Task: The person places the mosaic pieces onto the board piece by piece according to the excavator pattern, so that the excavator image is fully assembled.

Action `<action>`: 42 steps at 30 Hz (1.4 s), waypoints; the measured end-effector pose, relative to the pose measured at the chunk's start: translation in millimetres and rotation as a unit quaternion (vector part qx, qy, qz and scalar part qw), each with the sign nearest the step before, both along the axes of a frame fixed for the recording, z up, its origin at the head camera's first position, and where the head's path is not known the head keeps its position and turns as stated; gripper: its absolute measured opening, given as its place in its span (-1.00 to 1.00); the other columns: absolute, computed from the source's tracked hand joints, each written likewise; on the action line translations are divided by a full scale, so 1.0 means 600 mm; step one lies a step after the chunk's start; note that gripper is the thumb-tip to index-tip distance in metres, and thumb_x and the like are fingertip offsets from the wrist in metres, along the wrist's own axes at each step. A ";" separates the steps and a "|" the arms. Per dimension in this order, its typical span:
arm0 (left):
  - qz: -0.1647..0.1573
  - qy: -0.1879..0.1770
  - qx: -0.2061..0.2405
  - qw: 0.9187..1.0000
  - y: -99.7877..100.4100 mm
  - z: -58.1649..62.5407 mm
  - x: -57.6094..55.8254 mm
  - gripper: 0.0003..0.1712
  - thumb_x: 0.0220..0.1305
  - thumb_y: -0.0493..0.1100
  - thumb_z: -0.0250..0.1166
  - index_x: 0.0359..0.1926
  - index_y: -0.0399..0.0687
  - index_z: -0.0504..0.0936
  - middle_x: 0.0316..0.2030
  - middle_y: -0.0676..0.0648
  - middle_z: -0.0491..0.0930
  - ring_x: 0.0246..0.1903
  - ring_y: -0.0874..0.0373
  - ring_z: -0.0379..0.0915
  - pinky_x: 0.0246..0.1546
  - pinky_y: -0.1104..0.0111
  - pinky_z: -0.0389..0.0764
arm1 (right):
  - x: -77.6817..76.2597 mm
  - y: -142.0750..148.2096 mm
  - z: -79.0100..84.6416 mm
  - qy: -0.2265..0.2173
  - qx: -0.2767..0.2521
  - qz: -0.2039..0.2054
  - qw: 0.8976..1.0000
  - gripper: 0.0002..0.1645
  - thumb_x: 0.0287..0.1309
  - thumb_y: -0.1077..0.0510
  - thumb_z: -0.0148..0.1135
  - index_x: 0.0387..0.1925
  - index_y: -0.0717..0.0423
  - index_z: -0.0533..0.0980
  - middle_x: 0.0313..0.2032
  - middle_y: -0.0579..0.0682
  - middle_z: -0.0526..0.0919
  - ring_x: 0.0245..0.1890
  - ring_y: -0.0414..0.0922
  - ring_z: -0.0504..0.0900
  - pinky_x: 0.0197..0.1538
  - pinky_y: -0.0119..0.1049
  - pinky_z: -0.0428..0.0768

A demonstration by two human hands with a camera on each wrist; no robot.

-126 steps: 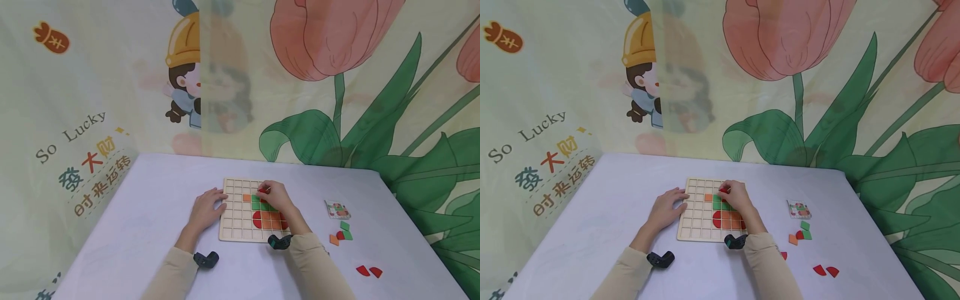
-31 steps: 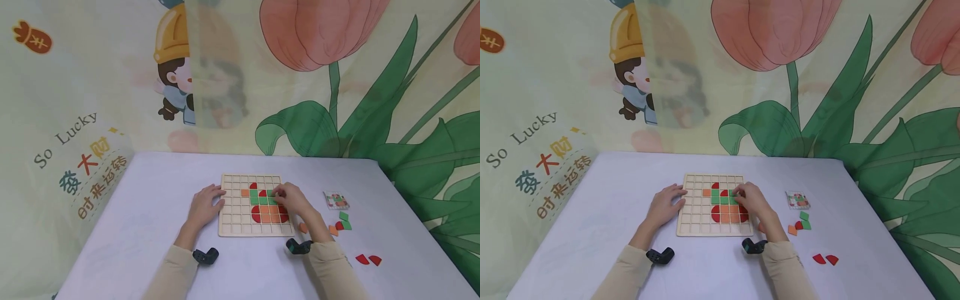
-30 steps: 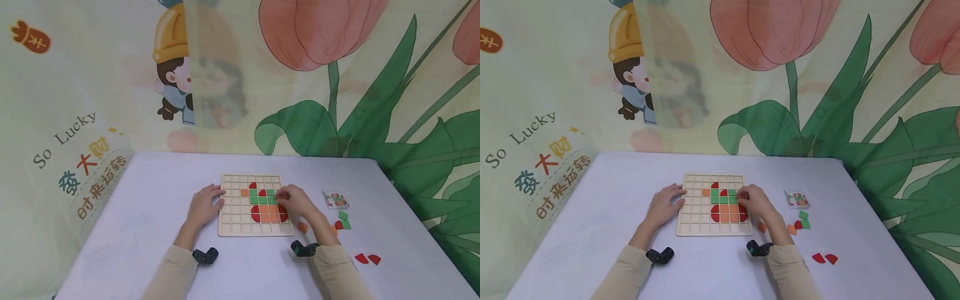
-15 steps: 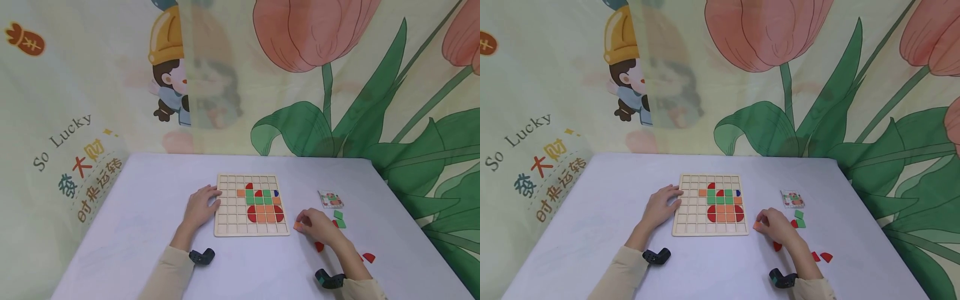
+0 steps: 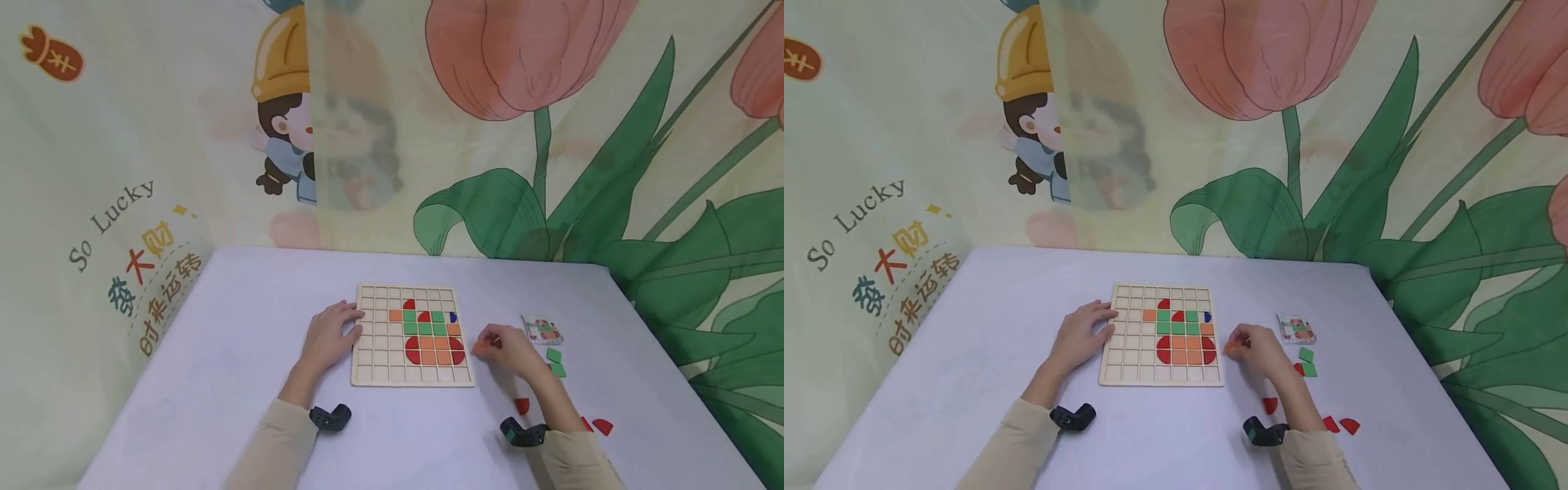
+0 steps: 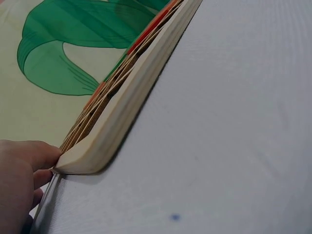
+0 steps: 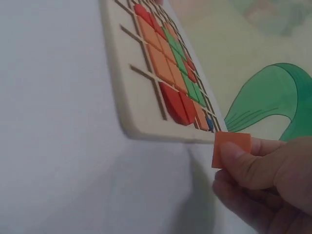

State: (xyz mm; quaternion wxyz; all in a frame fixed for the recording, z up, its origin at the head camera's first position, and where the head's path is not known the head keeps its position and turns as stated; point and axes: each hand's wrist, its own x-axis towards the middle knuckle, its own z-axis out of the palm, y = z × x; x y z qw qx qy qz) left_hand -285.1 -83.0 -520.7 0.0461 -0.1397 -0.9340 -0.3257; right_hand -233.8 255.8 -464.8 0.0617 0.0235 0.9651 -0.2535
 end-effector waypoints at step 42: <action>0.005 0.010 -0.006 1.000 0.002 0.005 0.004 -0.63 0.28 0.02 0.18 0.07 0.08 0.59 0.26 -0.02 0.45 0.37 0.00 0.18 0.32 -0.04 0.22 | -0.171 -0.157 -0.009 0.074 0.107 0.064 0.989 -0.81 0.08 0.34 0.23 -0.58 0.08 0.52 -0.45 -0.02 0.43 -0.43 -0.12 0.42 -0.39 -0.37 0.46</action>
